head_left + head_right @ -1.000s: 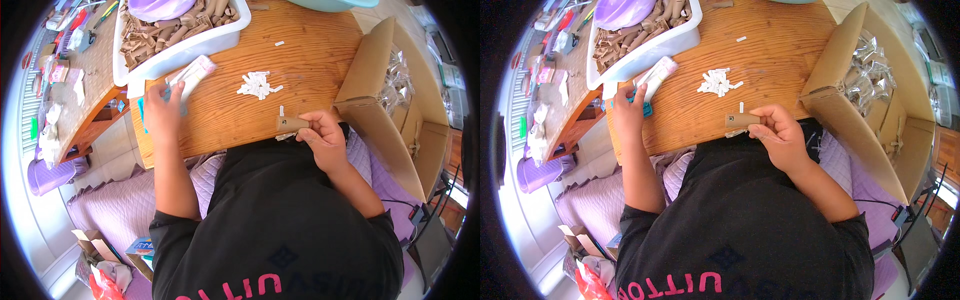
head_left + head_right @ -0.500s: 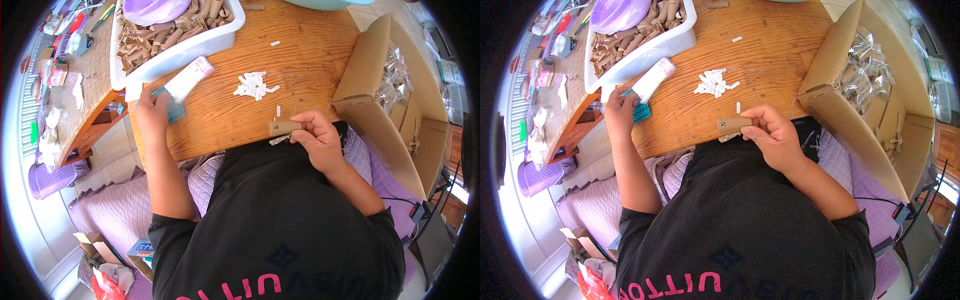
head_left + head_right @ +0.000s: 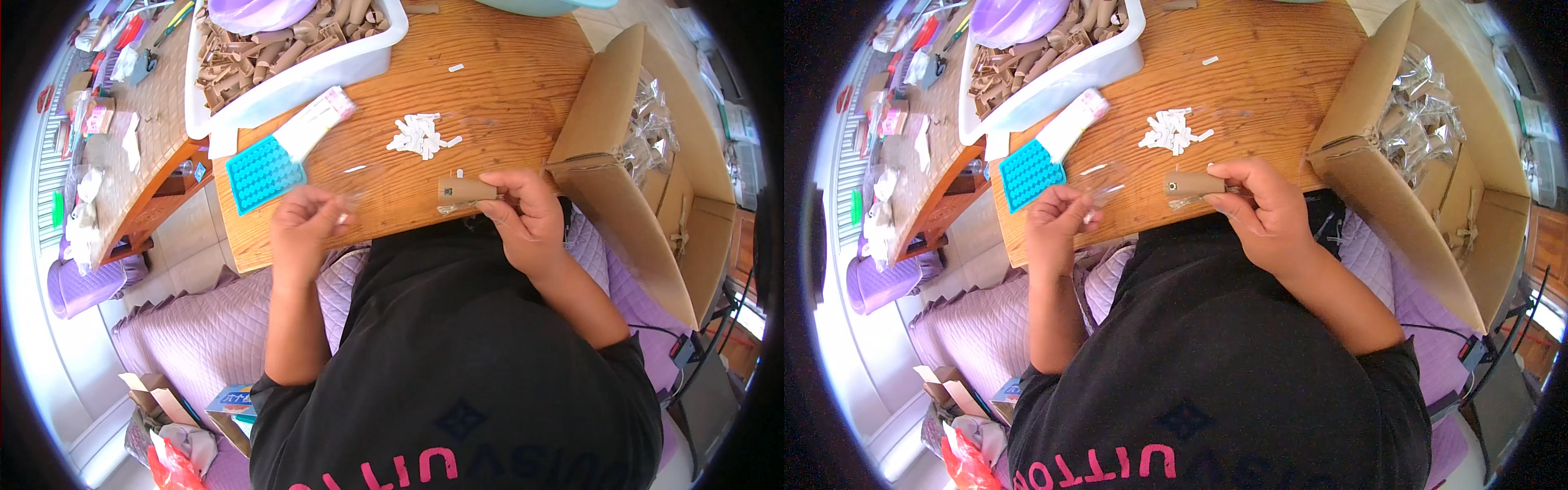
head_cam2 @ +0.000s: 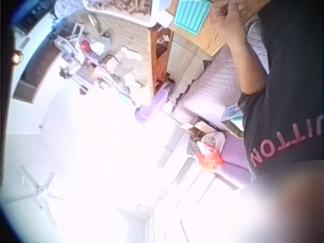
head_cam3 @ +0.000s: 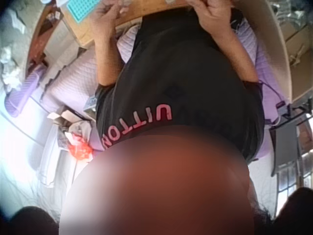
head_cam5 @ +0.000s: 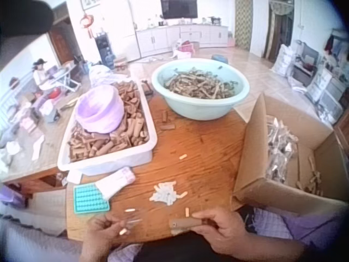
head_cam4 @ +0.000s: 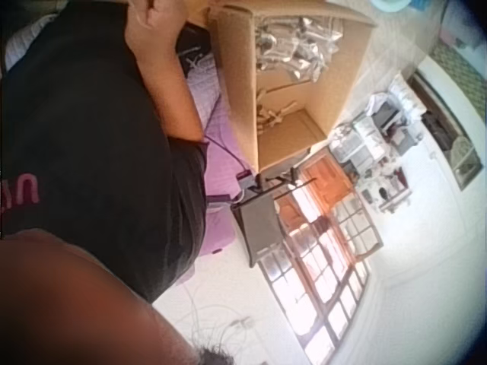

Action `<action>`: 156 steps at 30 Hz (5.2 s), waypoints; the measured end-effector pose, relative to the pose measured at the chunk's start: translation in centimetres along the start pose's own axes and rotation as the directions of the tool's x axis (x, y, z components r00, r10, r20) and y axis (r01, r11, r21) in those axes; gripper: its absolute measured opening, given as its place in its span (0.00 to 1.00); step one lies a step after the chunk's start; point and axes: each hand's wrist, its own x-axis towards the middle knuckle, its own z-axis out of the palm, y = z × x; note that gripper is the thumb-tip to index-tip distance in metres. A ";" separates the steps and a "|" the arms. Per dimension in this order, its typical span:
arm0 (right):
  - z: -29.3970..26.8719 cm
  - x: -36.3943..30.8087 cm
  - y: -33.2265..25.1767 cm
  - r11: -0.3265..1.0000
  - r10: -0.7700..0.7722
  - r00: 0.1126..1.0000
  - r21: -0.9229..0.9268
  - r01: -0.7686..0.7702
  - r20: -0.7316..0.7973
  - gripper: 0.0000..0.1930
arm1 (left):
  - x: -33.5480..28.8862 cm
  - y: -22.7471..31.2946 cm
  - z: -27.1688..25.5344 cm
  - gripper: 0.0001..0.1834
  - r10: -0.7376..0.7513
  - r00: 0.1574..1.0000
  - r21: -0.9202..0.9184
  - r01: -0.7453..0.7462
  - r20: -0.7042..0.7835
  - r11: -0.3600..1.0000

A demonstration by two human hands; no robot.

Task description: Packaging small cardboard tubes and plastic parts into plastic bags.

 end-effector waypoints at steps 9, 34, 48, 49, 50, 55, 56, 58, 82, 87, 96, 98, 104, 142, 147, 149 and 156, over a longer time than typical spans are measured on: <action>0.2 0.8 -0.7 0.886 -0.281 0.958 -0.370 0.280 0.053 0.14 | -0.4 -2.2 2.8 0.03 -0.036 0.988 0.002 0.036 0.149 0.999; -0.6 0.5 -0.6 0.951 -0.047 0.976 -0.288 0.109 0.212 0.12 | -1.6 -1.5 4.3 0.08 -0.019 0.934 -0.046 0.038 0.356 0.998; -0.6 1.6 -1.0 0.977 0.136 0.950 -0.196 -0.082 0.282 0.11 | -0.6 0.2 5.8 0.15 -0.234 0.725 -0.021 0.324 0.648 0.946; -0.4 1.3 -0.9 0.954 0.300 0.936 -0.040 -0.298 0.182 0.11 | -0.5 0.1 6.0 0.15 -0.219 0.729 -0.077 0.348 0.649 0.934; -0.4 1.2 -0.5 0.954 0.300 0.937 -0.040 -0.298 0.180 0.11 | -0.5 0.0 6.1 0.16 -0.203 0.734 -0.132 0.372 0.648 0.919; -0.7 1.1 0.4 0.959 -0.097 0.987 -0.252 0.126 0.126 0.06 | -0.7 -0.2 6.8 0.16 -0.191 0.745 -0.158 0.370 0.639 0.916; -0.6 1.0 0.3 0.959 -0.096 0.987 -0.253 0.126 0.126 0.06 | -0.7 -0.2 6.8 0.16 -0.188 0.741 -0.164 0.374 0.645 0.913; -0.4 0.5 -0.1 0.950 -0.059 0.972 -0.285 0.124 0.226 0.05 | -0.6 -0.1 6.9 0.14 -0.200 0.735 -0.171 0.396 0.648 0.902; -0.3 0.8 -1.8 0.877 0.349 0.929 0.304 -0.371 0.126 0.06 | -1.5 0.3 8.3 0.08 0.021 0.897 -0.318 0.134 0.441 0.938; -1.3 1.1 -1.3 0.916 0.349 0.931 0.170 -0.363 0.105 0.04 | -1.8 0.0 8.2 0.08 0.112 0.921 -0.183 -0.045 0.372 0.982; 0.4 1.6 -2.6 0.771 -0.356 0.924 -0.514 0.377 0.143 0.08 | -2.6 0.4 8.8 0.10 0.104 0.941 -0.157 -0.055 0.323 0.986; 0.6 1.9 -1.9 0.757 -0.388 0.910 -0.513 0.405 0.146 0.10 | -2.9 0.7 8.7 0.10 0.129 0.932 -0.102 -0.099 0.339 0.990; 0.9 2.0 -1.7 0.767 -0.358 0.920 -0.511 0.388 0.162 0.05 | -2.9 0.2 8.5 0.09 0.213 0.895 -0.041 -0.214 0.391 0.976; -0.5 0.6 -0.6 0.794 0.445 0.863 0.341 -0.504 0.240 0.07 | -2.8 -0.1 6.7 0.04 0.251 0.921 -0.139 -0.218 0.296 0.966; -0.2 0.5 -0.7 0.861 0.416 0.873 0.200 -0.468 0.253 0.05 | -3.0 0.6 6.9 0.05 0.219 0.916 -0.008 -0.229 0.337 0.973; -0.5 0.3 -1.3 0.884 0.407 0.882 0.141 -0.446 0.238 0.04 | -2.7 0.7 7.1 0.04 0.327 0.853 -0.025 -0.348 0.407 0.937; -3.0 -0.9 -5.0 0.959 0.280 0.948 -0.094 -0.268 0.153 0.03 | -3.6 1.4 8.6 0.18 0.110 0.884 -0.212 -0.012 0.455 0.977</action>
